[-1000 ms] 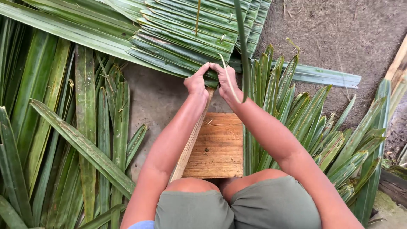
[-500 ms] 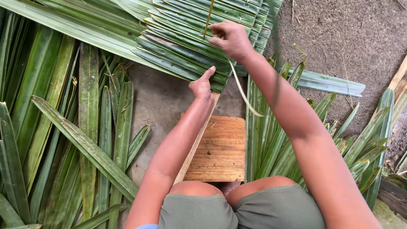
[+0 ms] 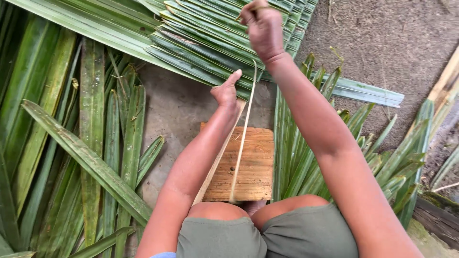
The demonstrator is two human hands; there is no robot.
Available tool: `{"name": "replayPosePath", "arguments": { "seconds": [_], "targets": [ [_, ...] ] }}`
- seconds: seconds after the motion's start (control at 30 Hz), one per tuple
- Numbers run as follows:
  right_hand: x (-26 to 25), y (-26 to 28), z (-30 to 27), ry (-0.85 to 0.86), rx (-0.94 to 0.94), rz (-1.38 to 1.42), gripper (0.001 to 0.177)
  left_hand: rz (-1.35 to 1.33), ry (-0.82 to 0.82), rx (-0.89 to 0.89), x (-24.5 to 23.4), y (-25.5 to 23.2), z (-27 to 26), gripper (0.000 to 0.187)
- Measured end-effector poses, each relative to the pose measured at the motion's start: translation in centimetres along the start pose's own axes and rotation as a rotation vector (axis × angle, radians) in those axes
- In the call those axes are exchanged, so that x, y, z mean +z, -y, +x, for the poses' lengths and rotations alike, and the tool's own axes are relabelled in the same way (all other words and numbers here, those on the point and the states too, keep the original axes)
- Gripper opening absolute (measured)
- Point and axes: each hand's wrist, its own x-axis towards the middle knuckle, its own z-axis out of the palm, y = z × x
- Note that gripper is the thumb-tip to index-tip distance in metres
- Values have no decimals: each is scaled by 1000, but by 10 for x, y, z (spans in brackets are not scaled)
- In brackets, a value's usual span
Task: Weaving palm leaves over a wooden lath to create a thatched panel
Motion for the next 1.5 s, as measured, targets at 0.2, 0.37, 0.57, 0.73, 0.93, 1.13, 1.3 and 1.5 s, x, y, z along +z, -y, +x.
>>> {"name": "replayPosePath", "arguments": {
  "seconds": [0.2,0.37,0.57,0.73,0.93,1.13,1.3,1.5],
  "targets": [
    [-74,-4,-66,27,44,-231,22,28,-64,-73,1,-3,5,40],
    [-36,-3,-119,-12,142,102,7,48,-125,92,2,26,16,69],
    [-24,-6,-118,0,1,-158,7,31,-134,73,-3,32,34,63],
    [-23,-10,-119,32,-13,-235,6,-35,-106,63,-13,46,55,49],
    [-21,-16,-121,48,-55,-312,10,-8,-137,95,-19,52,68,49],
    [-20,-9,-117,65,-91,-335,11,140,-124,84,-6,29,32,54],
    [-19,2,-115,87,-91,-477,14,244,-129,85,2,23,22,73],
    [-7,-19,-115,161,-197,-818,16,102,-87,40,-12,43,56,55]
  ]
}}
